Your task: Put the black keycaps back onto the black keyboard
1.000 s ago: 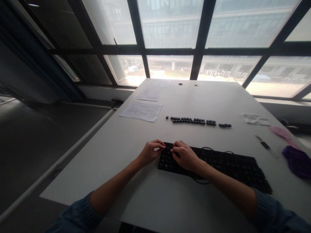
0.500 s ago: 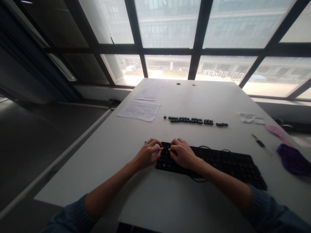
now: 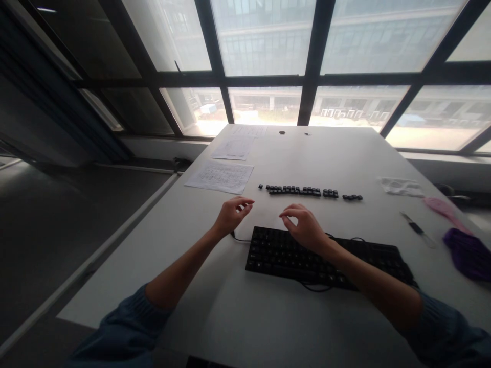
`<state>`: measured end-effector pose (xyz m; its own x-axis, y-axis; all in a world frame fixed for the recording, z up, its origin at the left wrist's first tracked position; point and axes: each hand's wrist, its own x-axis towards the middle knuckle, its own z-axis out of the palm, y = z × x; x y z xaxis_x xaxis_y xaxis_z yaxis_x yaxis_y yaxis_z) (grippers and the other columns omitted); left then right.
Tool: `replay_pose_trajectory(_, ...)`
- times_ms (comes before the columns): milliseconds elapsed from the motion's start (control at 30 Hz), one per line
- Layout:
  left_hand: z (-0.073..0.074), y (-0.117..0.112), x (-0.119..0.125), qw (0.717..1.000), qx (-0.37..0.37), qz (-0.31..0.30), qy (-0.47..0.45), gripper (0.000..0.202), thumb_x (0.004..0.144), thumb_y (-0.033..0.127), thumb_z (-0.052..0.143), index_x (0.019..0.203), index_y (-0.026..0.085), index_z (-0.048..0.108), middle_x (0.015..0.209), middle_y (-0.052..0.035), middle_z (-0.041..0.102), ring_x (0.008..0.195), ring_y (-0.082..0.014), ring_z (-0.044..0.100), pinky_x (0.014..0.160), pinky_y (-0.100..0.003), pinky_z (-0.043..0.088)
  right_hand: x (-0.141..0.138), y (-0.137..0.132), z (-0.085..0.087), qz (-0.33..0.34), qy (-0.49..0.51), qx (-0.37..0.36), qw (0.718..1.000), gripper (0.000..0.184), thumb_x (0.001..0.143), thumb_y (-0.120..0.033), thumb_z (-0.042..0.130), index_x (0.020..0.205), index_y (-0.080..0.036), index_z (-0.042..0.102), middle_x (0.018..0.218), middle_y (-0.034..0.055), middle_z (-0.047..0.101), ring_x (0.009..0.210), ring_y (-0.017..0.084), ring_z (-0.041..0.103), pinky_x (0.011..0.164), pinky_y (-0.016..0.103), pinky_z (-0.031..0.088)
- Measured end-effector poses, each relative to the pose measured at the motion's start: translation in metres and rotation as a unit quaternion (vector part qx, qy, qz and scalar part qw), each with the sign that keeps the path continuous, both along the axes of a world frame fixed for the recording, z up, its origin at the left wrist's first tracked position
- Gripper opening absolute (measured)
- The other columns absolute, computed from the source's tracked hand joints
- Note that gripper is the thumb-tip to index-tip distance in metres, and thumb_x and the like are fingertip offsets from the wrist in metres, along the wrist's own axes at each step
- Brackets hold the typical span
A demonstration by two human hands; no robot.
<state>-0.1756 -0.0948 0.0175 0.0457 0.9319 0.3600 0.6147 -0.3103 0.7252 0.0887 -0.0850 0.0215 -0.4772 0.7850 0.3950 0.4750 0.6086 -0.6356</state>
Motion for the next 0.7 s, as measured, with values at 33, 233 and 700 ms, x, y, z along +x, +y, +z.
replay_pose_trajectory(33, -0.001, 0.01, 0.001, 1.0, -0.004, -0.009, 0.016, 0.021, 0.09, 0.031, 0.063, 0.101, 0.018, 0.076, 0.096, -0.0056, 0.074, 0.079, -0.0159, 0.067, 0.068, -0.025, 0.055, 0.003, 0.012, 0.001, -0.02, -0.013, 0.001, 1.0, 0.016, 0.089, -0.016, 0.058, 0.092, -0.02, 0.074, 0.094, 0.0071, 0.071, 0.091, 0.022, 0.062, 0.088, 0.037, 0.047)
replay_pose_trajectory(233, -0.017, 0.071, 0.022, 0.991, 0.035, 0.002, 0.13, 0.015, 0.085, 0.021, 0.072, 0.098, 0.017, 0.077, 0.091, -0.0069, 0.075, 0.075, -0.0176, 0.066, 0.074, -0.031, 0.055, 0.001, 0.085, -0.012, -0.076, -0.164, 0.068, 0.981, 0.018, 0.091, -0.015, 0.059, 0.1, -0.016, 0.074, 0.1, 0.0097, 0.072, 0.098, 0.024, 0.059, 0.09, 0.036, 0.043)
replay_pose_trajectory(700, -0.044, 0.117, 0.051, 0.972, 0.049, -0.011, 0.229, 0.015, 0.084, 0.015, 0.069, 0.09, 0.023, 0.08, 0.09, -0.0079, 0.075, 0.087, -0.0237, 0.06, 0.086, -0.037, 0.048, -0.042, 0.127, -0.037, -0.019, -0.273, 0.124, 0.954, 0.027, 0.098, -0.015, 0.047, 0.101, -0.015, 0.073, 0.1, 0.016, 0.068, 0.1, 0.029, 0.051, 0.086, 0.04, 0.035)
